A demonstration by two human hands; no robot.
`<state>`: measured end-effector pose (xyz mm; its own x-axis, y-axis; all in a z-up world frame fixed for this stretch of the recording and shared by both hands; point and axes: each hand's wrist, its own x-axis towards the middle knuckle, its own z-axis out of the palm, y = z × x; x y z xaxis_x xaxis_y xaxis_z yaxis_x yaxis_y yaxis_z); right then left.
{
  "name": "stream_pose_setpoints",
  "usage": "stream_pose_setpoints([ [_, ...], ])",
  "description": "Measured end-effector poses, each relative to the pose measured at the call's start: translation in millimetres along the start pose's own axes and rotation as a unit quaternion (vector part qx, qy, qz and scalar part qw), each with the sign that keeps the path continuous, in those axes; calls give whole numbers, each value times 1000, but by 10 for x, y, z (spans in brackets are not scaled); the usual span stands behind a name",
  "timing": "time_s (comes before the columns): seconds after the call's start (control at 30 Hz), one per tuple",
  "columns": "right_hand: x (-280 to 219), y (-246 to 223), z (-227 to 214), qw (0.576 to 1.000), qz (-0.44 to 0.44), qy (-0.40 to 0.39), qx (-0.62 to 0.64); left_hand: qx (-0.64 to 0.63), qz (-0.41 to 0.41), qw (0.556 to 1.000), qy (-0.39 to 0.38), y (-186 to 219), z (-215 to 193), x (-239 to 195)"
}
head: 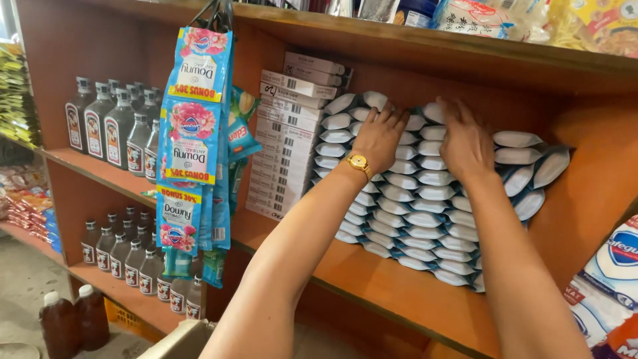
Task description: Restocking small packets of soap and detergent from a cardboard box onto store shelves.
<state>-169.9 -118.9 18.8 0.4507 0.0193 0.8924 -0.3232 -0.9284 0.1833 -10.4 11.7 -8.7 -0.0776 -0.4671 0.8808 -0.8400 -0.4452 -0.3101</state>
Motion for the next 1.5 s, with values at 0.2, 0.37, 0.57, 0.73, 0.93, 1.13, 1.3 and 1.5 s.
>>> stream_pose_setpoints([
  [0.2,-36,-190,-113,996,-8,14,-91,34,13,999,-26,7,16,-15],
  [0.37,71,-70,-35,993,30,63,97,43,11,999,-30,-1,41,-17],
  [0.57,254,125,101,966,111,62,224,69,14,995,-68,26,25,6],
  [0.73,183,127,177,986,62,96,123,59,9,998,-27,11,298,39],
  [0.93,108,-34,-54,984,76,43,157,46,50,998,19,-4,-123,-204],
  [1.13,-597,-353,-150,981,-55,175,68,20,151,988,0,-40,-925,-1207],
  [1.3,-1331,-1178,-454,987,-43,96,123,-71,151,985,-46,-41,-1433,-2305],
  [1.5,-2365,-2194,-450,964,-69,3,257,-156,75,978,-117,225,-1743,-3234],
])
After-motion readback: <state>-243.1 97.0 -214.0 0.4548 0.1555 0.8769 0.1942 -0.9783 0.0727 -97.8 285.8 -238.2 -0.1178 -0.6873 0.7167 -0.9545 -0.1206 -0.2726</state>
